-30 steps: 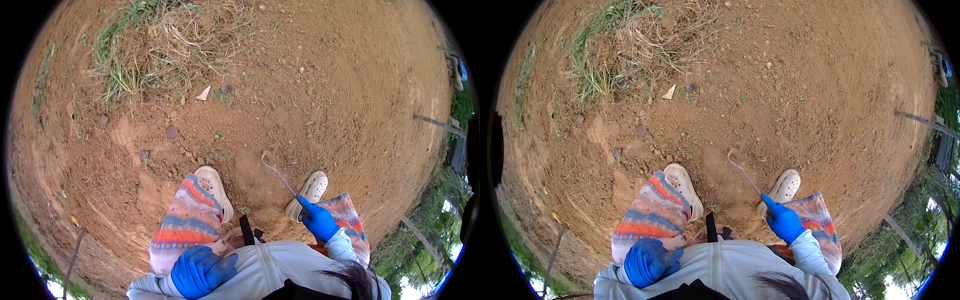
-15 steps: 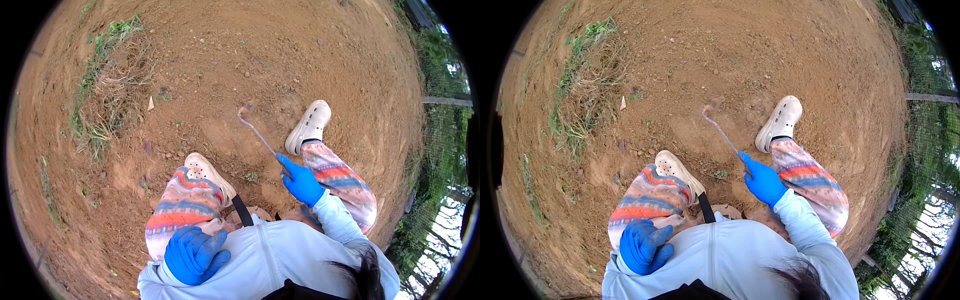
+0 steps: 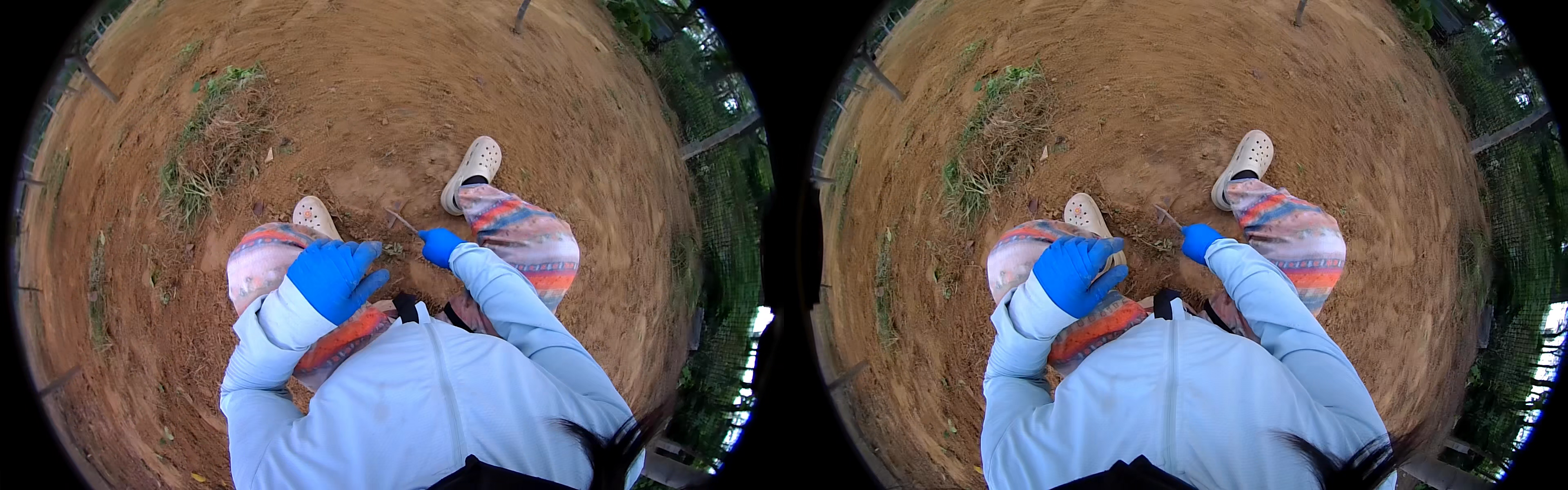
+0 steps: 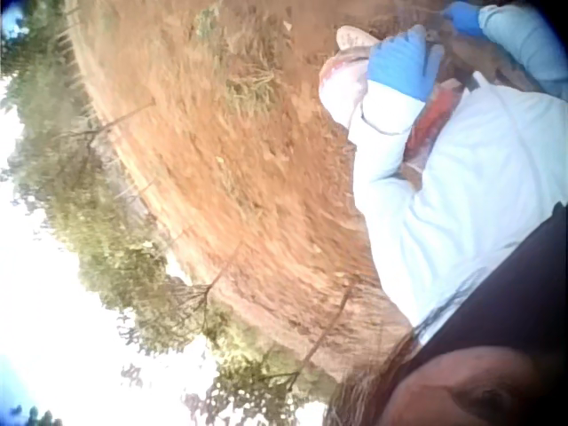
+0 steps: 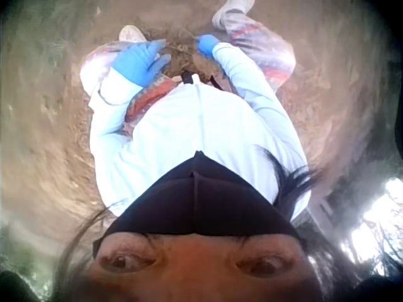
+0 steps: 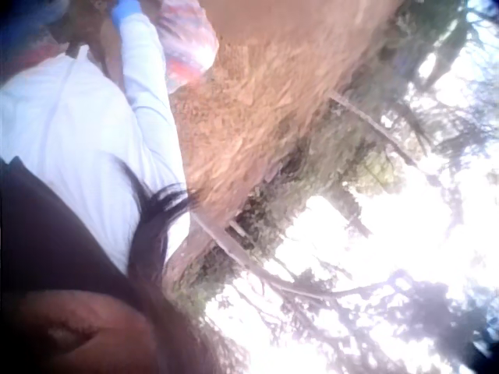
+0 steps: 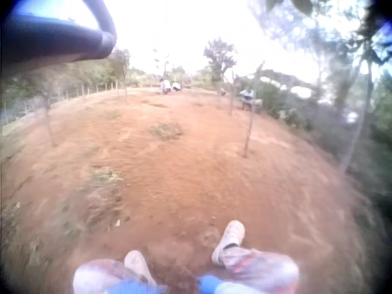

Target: The person uses a small hand rake to pull debris across the dirt and picks up small items by hand.

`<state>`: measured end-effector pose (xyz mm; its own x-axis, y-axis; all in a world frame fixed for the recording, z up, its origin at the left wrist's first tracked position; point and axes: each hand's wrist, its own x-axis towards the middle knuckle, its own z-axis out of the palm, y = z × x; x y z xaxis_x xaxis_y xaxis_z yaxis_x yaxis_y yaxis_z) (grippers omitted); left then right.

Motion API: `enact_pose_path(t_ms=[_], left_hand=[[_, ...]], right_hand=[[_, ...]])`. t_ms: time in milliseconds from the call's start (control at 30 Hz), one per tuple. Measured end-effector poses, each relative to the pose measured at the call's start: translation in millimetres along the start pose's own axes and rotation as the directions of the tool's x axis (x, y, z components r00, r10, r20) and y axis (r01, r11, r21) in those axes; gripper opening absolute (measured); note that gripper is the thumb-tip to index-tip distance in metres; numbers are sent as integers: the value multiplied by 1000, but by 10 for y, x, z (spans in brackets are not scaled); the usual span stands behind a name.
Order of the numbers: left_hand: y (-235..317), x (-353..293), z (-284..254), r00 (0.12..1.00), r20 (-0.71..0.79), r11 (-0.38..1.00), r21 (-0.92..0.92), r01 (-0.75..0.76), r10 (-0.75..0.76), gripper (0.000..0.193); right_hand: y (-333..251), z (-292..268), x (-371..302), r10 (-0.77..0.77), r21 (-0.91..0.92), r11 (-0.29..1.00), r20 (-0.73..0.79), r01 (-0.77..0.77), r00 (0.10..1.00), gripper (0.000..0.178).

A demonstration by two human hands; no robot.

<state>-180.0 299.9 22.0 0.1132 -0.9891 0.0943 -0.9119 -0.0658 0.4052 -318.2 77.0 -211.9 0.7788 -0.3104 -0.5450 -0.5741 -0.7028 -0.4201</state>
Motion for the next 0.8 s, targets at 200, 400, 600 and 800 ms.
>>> enact_pose_path(t_ms=[200, 400, 600, 800], left_hand=[[-58, 63, 183, 997, 2, 996, -26, -80, 80, 26], [-270, 98, 202, 997, 75, 999, -20, 30, -29, 27], [-297, 60, 218, 999, 38, 1000, -23, -10, 10, 30], [-250, 296, 284, 968, 142, 978, 3, -210, 208, 37]], right_hand=[[-41, 96, 135, 44, -140, 989, 50, -37, 998, 36], [108, 125, 99, 38, -209, 977, 38, -30, 999, 49], [185, 37, -100, 133, -7, 991, 77, -133, 988, 51], [563, 791, -484, 368, 473, 826, -44, -305, 929, 41]])
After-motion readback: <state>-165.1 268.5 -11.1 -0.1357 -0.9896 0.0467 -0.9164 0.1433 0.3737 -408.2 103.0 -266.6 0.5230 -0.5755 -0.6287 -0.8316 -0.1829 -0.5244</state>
